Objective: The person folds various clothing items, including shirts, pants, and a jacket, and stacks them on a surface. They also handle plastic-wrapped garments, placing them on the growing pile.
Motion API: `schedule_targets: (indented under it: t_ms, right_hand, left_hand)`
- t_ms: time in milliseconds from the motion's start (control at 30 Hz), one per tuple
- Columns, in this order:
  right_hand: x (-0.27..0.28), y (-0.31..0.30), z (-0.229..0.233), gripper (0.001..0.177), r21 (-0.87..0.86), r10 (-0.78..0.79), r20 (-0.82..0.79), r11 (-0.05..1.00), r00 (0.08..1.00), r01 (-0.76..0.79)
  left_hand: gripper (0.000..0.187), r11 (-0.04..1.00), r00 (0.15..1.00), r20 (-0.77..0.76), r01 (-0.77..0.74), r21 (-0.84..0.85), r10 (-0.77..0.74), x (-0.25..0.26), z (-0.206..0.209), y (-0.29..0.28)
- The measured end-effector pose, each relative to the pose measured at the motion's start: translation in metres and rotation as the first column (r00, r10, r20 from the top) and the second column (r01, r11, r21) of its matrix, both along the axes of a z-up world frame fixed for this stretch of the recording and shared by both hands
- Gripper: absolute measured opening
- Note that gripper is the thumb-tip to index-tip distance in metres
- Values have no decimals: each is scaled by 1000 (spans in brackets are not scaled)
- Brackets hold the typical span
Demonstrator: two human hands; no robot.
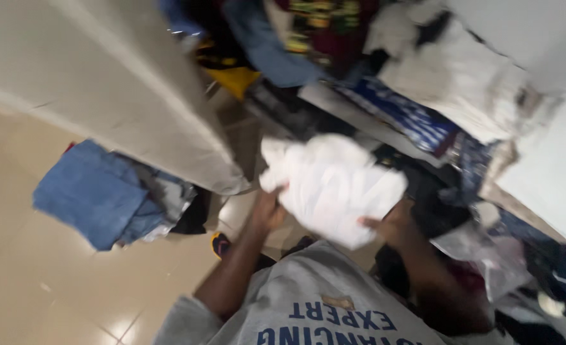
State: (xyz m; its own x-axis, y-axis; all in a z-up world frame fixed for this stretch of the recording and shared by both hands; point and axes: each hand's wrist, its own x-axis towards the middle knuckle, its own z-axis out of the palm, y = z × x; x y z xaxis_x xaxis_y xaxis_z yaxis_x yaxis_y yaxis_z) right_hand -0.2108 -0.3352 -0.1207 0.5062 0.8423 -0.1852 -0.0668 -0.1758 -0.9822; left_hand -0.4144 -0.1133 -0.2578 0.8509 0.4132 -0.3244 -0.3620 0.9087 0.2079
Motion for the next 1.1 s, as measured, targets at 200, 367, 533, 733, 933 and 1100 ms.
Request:
schedule_targets:
  t_ms: [200,367,533,733,933,1100]
  right_hand:
    - [162,6,124,98,671,-107,37,740,994,55]
    - [286,61,153,76,574,-304,-118,756,945,315]
    - [307,84,74,94,104,-543,467,818,698,566]
    - [230,56,73,81,401,-471,875,837,116,371]
    - [68,41,42,16,299,-192,580,954,792,13]
    - [-46,64,-45,28,-65,429,332,899,840,-433]
  left_hand:
    - [42,536,983,-10,-93,839,185,234,144,95]
    - [34,477,915,368,-400,783,164,410,159,172]
    - [54,488,914,92,-294,822,395,435,134,138]
    - [94,270,824,-39,-140,953,566,326,152,94]
    - [49,407,995,84,-98,908,54,90,48,26]
    - [43,511,852,-359,129,850,382,-115,-56,-13]
